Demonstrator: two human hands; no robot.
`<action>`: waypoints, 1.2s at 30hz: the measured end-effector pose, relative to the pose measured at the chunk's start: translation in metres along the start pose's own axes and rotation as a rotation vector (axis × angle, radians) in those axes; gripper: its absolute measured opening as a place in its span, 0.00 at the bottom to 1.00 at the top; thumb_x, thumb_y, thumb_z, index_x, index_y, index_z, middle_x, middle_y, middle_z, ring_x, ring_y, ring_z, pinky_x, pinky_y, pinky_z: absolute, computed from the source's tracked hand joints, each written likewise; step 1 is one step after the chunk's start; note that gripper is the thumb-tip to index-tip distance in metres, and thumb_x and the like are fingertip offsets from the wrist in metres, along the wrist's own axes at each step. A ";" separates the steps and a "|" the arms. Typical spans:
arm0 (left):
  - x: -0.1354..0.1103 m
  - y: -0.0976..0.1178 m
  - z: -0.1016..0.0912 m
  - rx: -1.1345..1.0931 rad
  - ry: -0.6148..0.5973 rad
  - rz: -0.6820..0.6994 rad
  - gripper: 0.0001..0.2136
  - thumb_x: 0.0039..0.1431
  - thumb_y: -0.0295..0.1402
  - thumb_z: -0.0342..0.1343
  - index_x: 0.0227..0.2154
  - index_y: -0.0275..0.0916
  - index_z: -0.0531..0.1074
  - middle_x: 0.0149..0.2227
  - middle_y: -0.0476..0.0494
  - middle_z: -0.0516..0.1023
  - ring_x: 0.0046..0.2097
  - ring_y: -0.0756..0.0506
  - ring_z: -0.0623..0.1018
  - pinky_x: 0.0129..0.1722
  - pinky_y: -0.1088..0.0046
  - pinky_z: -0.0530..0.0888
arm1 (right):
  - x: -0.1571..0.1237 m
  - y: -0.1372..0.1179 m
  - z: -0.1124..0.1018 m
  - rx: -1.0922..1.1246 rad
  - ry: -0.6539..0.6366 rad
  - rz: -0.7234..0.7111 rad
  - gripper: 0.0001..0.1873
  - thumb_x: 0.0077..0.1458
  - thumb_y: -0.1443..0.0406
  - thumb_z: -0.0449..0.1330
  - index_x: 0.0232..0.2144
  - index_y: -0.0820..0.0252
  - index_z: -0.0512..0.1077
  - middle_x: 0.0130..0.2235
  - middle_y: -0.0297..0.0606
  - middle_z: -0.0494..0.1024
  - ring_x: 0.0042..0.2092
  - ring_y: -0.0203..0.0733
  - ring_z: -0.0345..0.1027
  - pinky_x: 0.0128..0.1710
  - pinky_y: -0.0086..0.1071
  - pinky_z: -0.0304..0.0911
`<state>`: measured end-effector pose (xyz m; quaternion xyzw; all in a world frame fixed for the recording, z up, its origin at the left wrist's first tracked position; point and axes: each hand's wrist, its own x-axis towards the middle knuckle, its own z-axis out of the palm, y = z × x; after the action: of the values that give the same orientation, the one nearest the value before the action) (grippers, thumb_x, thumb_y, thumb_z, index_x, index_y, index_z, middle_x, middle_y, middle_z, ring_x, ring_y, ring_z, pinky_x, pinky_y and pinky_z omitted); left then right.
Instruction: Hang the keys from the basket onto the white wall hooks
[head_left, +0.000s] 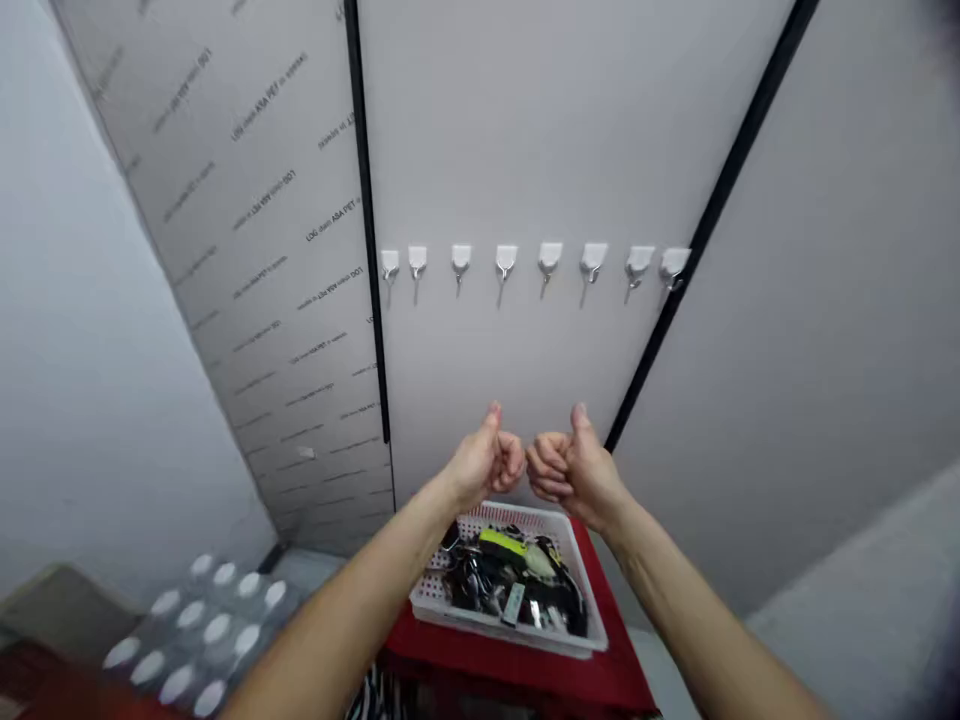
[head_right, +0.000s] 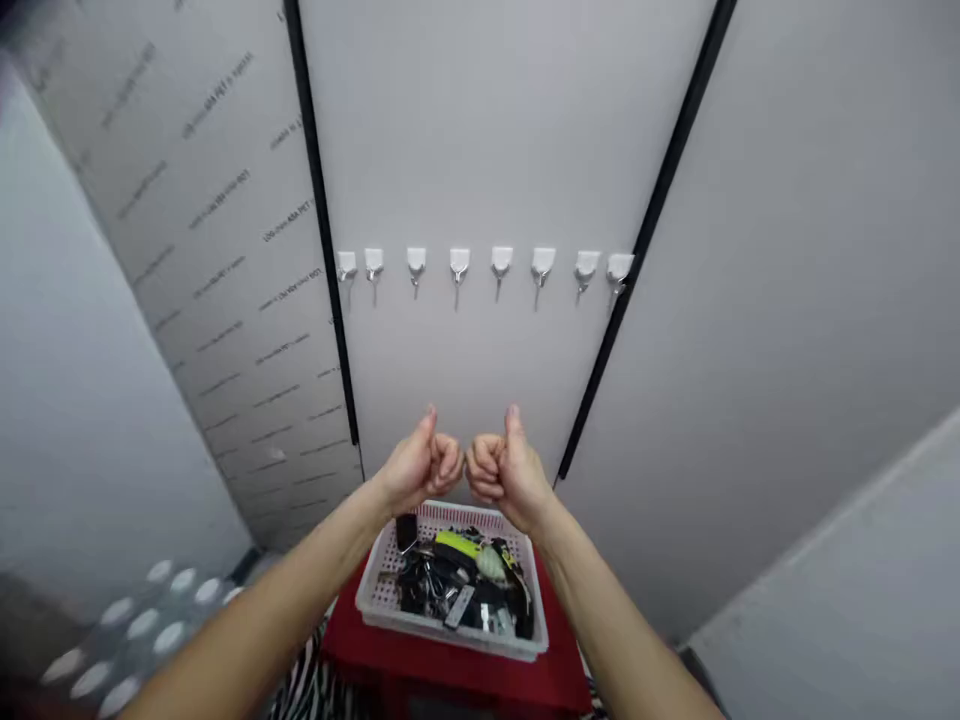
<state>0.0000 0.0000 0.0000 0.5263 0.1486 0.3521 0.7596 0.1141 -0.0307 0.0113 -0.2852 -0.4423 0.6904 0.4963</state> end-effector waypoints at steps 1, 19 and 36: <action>0.000 0.000 0.000 0.001 -0.005 0.000 0.27 0.46 0.50 0.30 0.06 0.34 0.56 0.06 0.52 0.54 0.09 0.57 0.53 0.10 0.82 0.45 | 0.000 -0.001 0.000 -0.002 -0.003 0.000 0.30 0.41 0.46 0.35 0.05 0.63 0.49 0.08 0.26 0.49 0.09 0.23 0.37 0.10 0.21 0.36; -0.010 -0.014 -0.019 0.215 0.206 -0.106 0.22 0.43 0.49 0.36 0.12 0.34 0.60 0.10 0.53 0.58 0.13 0.57 0.58 0.13 0.82 0.52 | 0.002 0.019 -0.003 -0.419 0.100 -0.008 0.24 0.42 0.49 0.40 0.09 0.61 0.52 0.10 0.24 0.50 0.11 0.24 0.41 0.13 0.23 0.40; -0.059 -0.113 -0.065 1.148 0.410 0.013 0.10 0.42 0.31 0.47 0.31 0.38 0.66 0.30 0.46 0.68 0.33 0.49 0.66 0.35 0.74 0.61 | -0.037 0.103 -0.076 -1.600 0.256 0.019 0.13 0.41 0.64 0.47 0.31 0.59 0.66 0.32 0.38 0.69 0.35 0.39 0.60 0.34 0.29 0.53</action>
<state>-0.0380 -0.0183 -0.1366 0.7742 0.4546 0.3145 0.3082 0.1455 -0.0520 -0.1162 -0.6342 -0.7396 0.1311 0.1830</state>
